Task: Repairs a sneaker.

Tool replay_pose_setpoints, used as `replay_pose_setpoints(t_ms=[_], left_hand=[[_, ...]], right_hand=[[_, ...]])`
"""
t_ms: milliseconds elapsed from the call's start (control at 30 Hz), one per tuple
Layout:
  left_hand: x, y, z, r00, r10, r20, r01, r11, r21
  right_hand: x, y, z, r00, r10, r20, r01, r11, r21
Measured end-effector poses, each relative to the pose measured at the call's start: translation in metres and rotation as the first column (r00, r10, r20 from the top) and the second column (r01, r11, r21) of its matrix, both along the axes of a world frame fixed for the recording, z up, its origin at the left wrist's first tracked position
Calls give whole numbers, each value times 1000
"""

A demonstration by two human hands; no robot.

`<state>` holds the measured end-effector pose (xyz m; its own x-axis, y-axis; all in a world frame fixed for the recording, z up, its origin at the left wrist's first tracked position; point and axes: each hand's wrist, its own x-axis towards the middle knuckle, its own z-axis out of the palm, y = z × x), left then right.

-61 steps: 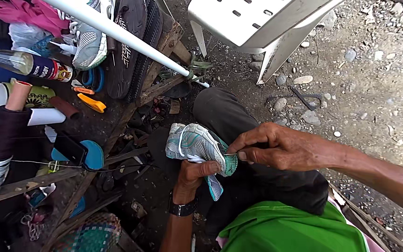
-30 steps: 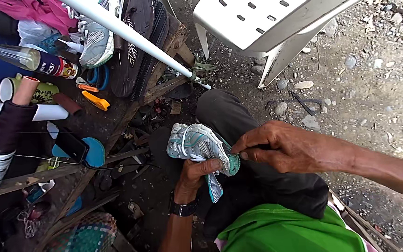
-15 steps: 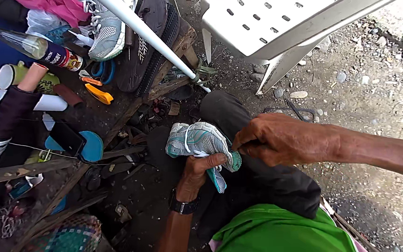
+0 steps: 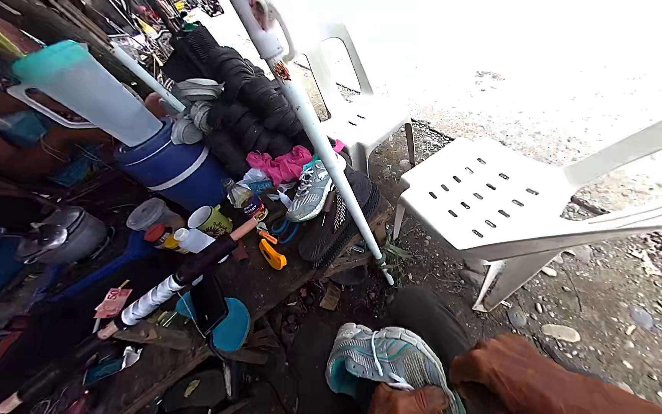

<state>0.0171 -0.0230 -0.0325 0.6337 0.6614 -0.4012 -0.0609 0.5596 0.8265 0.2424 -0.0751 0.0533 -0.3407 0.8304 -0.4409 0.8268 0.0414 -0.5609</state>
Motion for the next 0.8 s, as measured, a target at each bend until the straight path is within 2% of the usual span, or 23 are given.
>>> replay_pose_setpoints(t_ms=[167,367,567,700,800], left_hand=[[5,-1,-4,1000,20,6,-21,999,46],[6,-4,-8,999,41,-12,-40,998,39],[8,-6,-11,999,33,-2,-33,998,62],[7,-6,-15,1000,21,-18,-20,998,62],[9,-6,-17,999,27,-20,-26,998,53]], right_hand=[[-8,-1,1,998,-29,55,28,1000,10],[-11,-8,-11,996,-82,33,79,993,85],[-14,-12,-12,991,-49,126,35,993,110],[-7,-6,-20,995,-96,6,95,995,37],[-11,-12,-18,993,-31,110,20,994,105]])
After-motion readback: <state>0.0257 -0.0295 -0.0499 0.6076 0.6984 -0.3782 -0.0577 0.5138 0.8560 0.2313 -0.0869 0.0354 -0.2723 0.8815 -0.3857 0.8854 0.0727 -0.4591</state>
